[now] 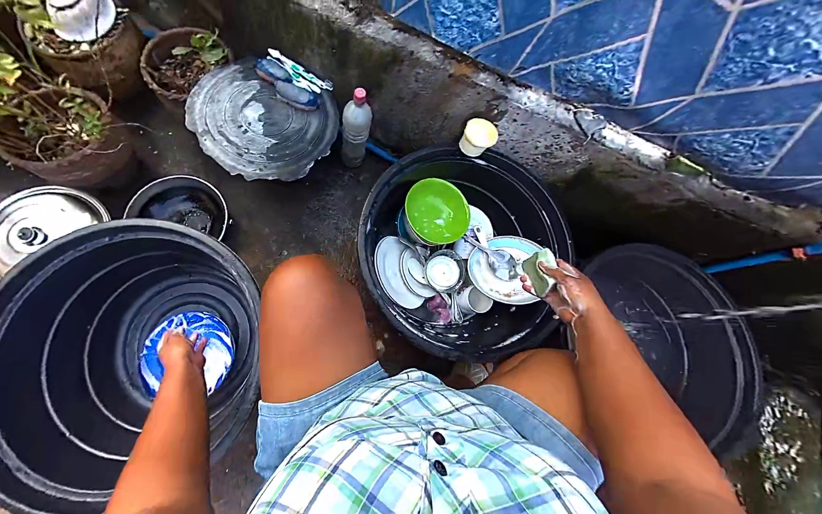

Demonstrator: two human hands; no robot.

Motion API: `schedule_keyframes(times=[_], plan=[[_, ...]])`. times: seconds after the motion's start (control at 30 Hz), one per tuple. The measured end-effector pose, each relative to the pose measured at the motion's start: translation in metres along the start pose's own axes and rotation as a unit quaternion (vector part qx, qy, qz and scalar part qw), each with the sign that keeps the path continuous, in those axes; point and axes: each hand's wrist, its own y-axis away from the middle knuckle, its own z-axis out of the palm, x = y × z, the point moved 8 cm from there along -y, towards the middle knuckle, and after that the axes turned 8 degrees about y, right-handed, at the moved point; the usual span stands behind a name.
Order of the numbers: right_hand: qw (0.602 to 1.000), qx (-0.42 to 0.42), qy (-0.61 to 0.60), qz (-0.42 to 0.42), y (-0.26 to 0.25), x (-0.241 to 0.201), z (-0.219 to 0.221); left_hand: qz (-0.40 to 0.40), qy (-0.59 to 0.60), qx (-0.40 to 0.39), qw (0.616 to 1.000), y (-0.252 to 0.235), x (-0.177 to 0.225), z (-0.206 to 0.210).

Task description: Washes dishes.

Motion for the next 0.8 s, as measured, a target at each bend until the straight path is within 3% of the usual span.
schedule_keyframes(times=[0.1, 0.2, 0.3, 0.37, 0.5, 0.6, 0.67, 0.7, 0.8], plan=[[0.999, 0.003, -0.049, -0.008, -0.002, -0.002, -0.019, 0.051, -0.042, -0.166, 0.984, 0.037, 0.081, 0.08], [0.994, 0.006, -0.109, -0.025, -0.004, -0.001, -0.031, 0.112, -0.081, -0.255, 0.957, 0.079, 0.142, 0.152], [0.994, 0.019, -0.098, -0.047, -0.007, 0.0, -0.039, 0.141, -0.11, -0.343, 0.922, 0.143, 0.175, 0.238], [0.996, 0.026, -0.038, -0.08, -0.008, -0.009, -0.042, 0.172, -0.173, -0.398, 0.884, 0.194, 0.174, 0.298], [0.98, 0.038, 0.113, -0.159, -0.004, -0.031, -0.049, 0.21, -0.365, -0.49, 0.763, 0.264, 0.109, 0.398], [0.921, 0.073, 0.321, -0.206, 0.002, -0.041, -0.05, 0.203, -0.486, -0.504, 0.685, 0.258, 0.028, 0.441], [0.901, 0.065, 0.38, -0.197, 0.0, -0.037, -0.044, 0.239, -0.552, -0.483, 0.636, 0.241, -0.024, 0.45], [0.897, 0.054, 0.392, -0.195, -0.001, -0.034, -0.04, 0.253, -0.573, -0.466, 0.625, 0.231, -0.048, 0.448], [0.889, 0.006, 0.423, -0.174, -0.007, -0.023, -0.032, 0.228, -0.617, -0.392, 0.643, 0.206, -0.107, 0.426]])
